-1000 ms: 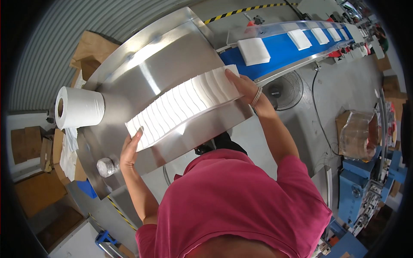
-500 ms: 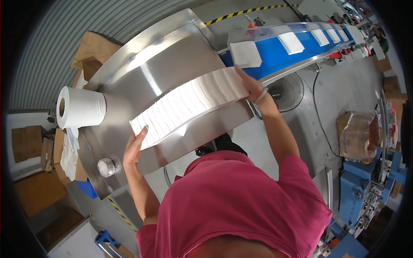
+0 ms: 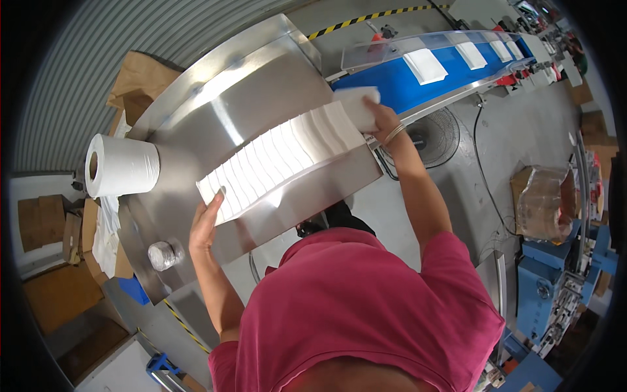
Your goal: Placing stacks of white paper napkins onto a moving conveyor belt for processing.
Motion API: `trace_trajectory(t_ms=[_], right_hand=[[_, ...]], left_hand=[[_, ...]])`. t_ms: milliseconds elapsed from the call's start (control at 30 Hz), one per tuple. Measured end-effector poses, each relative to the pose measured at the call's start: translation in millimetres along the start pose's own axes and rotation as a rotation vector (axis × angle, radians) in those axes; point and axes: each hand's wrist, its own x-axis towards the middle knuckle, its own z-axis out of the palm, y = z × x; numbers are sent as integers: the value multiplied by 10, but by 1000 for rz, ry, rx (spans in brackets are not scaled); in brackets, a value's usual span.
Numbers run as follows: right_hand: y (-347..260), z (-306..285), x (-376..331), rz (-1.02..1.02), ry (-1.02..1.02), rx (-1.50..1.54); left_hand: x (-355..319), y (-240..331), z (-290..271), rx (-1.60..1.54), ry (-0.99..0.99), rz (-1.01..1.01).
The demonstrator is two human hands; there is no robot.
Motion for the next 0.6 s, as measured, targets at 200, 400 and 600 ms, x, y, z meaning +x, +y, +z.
trace_trajectory(t_ms=[200,400,600], right_hand=[[76,282,-296,69,-274,-284],[140,381,-359,0,-313,-188],[199,78,-126,-296,-243,-909]], left_hand=[[45,19,112,67,-29,22],[42,-1,93,61,-30,9],[49,-33,85,37,-26,18]])
